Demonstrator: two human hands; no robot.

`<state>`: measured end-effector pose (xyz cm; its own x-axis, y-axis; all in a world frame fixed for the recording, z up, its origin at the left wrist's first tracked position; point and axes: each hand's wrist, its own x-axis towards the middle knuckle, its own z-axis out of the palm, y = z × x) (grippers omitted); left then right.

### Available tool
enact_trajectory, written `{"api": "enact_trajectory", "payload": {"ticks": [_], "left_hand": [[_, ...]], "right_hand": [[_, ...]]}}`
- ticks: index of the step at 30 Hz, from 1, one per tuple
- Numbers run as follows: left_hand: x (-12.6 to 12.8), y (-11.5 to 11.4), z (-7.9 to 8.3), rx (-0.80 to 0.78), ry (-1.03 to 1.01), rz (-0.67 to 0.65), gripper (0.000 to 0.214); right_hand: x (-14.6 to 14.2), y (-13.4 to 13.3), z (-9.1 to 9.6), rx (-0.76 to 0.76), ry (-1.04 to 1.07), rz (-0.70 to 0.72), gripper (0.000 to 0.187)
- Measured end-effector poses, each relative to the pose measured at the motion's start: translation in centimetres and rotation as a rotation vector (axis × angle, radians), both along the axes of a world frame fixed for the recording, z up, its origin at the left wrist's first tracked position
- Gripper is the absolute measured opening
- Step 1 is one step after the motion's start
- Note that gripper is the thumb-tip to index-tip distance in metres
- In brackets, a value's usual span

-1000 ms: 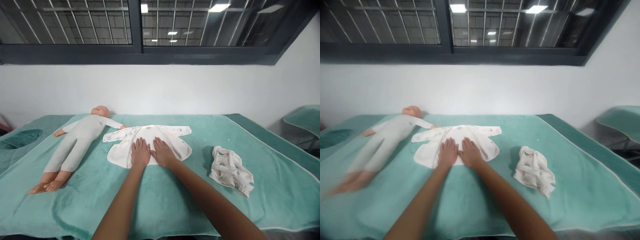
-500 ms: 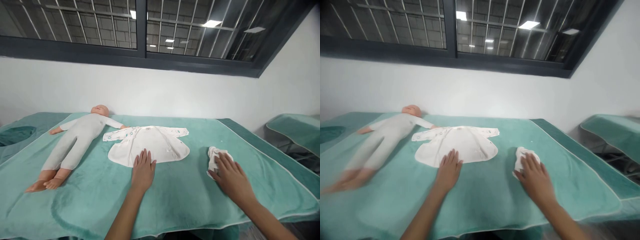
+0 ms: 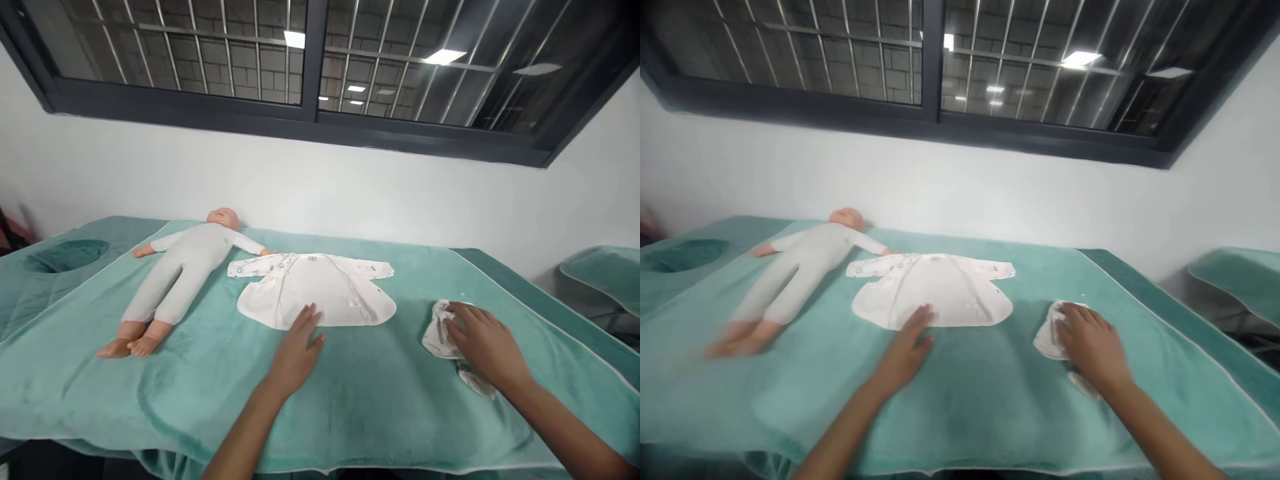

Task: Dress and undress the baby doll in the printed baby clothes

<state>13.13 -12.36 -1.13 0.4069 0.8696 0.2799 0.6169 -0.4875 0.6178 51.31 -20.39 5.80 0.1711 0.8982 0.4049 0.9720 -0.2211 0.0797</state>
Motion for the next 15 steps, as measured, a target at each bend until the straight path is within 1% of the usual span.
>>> {"api": "enact_trajectory", "payload": {"ticks": [1,2,4,5,7,8,9,10,12,14,15], "left_hand": [[-1.4,0.8,0.9,-0.003,-0.053,0.039,0.049],[-3.1,1.8,1.9,0.013,-0.088,0.11,0.048],[-7.3,4.5,4.4,0.093,-0.094,0.25,0.047],[-9.6,6.0,5.7,0.141,-0.083,0.321,0.047],[-14.1,8.9,7.9,0.199,-0.05,0.501,0.045],[-16.3,10.3,8.7,0.224,-0.022,0.582,0.044],[-18.3,11.5,9.1,0.228,-0.006,0.632,0.044],[-20.1,12.5,9.3,0.222,0.011,0.672,0.045],[-23.2,13.8,8.9,0.165,0.04,0.73,0.043],[-25.6,14.3,7.8,0.001,-0.02,0.749,0.044],[-26.5,14.3,7.3,-0.112,-0.102,0.747,0.047]], "right_hand": [[-0.7,0.3,-0.3,0.013,-0.025,0.026,0.039],[-1.4,0.8,-0.6,0.032,-0.044,0.041,0.041],[-3.4,2.3,-1.1,0.077,-0.048,0.067,0.042],[-4.8,3.4,-1.3,0.087,-0.025,0.103,0.043],[-8.4,6.4,-1.5,0.073,0.079,0.236,0.044],[-10.8,8.3,-1.5,0.051,0.153,0.328,0.046],[-13.4,10.4,-1.5,0.024,0.247,0.399,0.049],[-16.3,12.6,-1.4,-0.005,0.353,0.434,0.053],[-22.5,17.3,-1.1,-0.095,0.521,0.501,0.059],[-28.8,22.2,-1.0,-0.158,0.607,0.546,0.057],[-31.8,24.6,-1.0,-0.167,0.616,0.564,0.057]]}}
